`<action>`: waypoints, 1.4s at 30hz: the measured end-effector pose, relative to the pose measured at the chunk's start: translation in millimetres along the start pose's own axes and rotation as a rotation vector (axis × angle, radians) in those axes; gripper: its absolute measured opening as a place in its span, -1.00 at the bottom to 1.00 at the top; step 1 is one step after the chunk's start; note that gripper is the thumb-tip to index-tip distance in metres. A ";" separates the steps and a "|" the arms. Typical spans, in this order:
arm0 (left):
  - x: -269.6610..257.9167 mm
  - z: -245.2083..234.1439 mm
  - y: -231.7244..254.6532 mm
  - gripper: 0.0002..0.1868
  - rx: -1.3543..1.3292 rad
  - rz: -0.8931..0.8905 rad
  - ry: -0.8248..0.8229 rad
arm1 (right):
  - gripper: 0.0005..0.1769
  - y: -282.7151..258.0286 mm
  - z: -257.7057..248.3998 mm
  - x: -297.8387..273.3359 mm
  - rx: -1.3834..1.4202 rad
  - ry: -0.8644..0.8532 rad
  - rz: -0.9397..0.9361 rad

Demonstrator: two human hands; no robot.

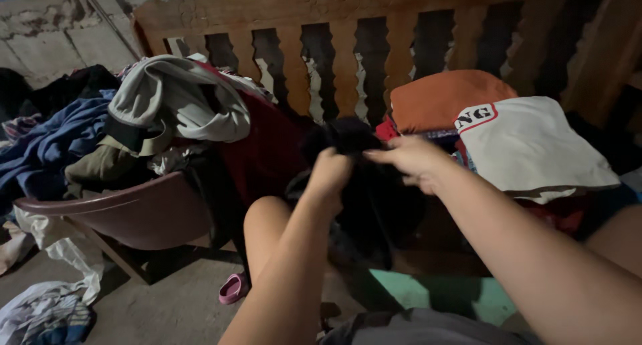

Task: The person picks up clothes from a pile, lays them on a wooden bench, and folds them by hand, including a purple garment, an orange shirt, a white t-shirt, and black shorts, stacking each item on a separate pile.

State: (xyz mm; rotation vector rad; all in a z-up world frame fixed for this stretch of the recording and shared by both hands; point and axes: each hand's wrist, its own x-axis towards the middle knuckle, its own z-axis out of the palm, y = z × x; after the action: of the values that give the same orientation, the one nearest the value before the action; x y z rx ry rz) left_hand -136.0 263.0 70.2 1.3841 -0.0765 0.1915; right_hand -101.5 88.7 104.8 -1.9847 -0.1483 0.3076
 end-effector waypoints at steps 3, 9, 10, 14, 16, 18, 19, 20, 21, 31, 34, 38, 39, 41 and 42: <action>-13.0 -16.1 28.9 -0.70 -0.183 -0.090 0.086 | -0.55 18.1 -26.7 26.1 0.588 -0.036 -0.087; -24.2 -13.2 47.8 -0.62 -0.374 -0.078 0.182 | -0.58 40.8 -40.8 25.0 1.261 0.002 -0.036; -19.7 -12.6 45.9 -0.62 -0.429 -0.063 0.199 | -0.58 41.8 -40.7 22.2 1.260 0.004 -0.040; -11.6 -1.3 21.4 -0.50 -0.705 -0.130 0.043 | -0.59 42.0 -40.4 15.5 1.016 0.154 0.095; -10.2 3.0 17.9 -0.50 -0.693 -0.175 0.022 | -0.55 33.5 -36.8 9.3 0.928 0.175 0.199; -9.5 3.5 24.1 -0.46 -0.600 -0.207 0.014 | -0.28 16.6 -31.1 -2.9 0.355 0.139 0.127; -9.7 3.8 29.4 -0.41 -0.506 -0.237 0.010 | -0.28 6.2 -25.4 -10.8 0.356 0.140 0.126; -9.3 5.6 35.7 -0.41 -0.505 -0.236 0.009 | -0.22 -4.5 -18.6 -18.7 0.339 -0.011 -0.030; -8.5 7.2 43.2 -0.34 -0.576 -0.219 -0.044 | -0.17 -14.7 -13.0 -25.9 0.320 -0.164 -0.186; -30.0 13.1 59.1 0.07 -0.219 -0.088 -0.241 | -0.45 5.0 -13.0 22.4 0.119 -0.087 -0.200; -44.3 27.2 27.4 0.04 0.272 0.369 -0.011 | -0.44 20.1 -27.3 44.1 0.577 0.025 -0.066; -75.9 30.0 -9.4 0.22 0.695 0.677 0.049 | -0.42 23.0 -28.2 54.8 1.127 -0.128 -0.074; -75.0 34.4 -14.3 0.13 0.756 0.765 0.117 | -0.42 24.5 -28.2 51.0 1.222 -0.175 -0.082; -66.7 34.8 -19.5 0.04 0.816 0.853 0.187 | -0.42 23.8 -30.2 36.8 1.346 -0.263 -0.105; -54.3 32.5 -18.3 -0.16 0.461 0.560 0.082 | -0.41 20.1 -32.9 27.8 1.385 -0.301 -0.120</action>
State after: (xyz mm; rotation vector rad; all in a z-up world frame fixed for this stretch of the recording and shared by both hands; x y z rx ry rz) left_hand -184.2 223.1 49.5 1.7862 -0.3709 0.7707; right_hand -66.3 58.2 95.4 -0.5522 -0.1734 0.4558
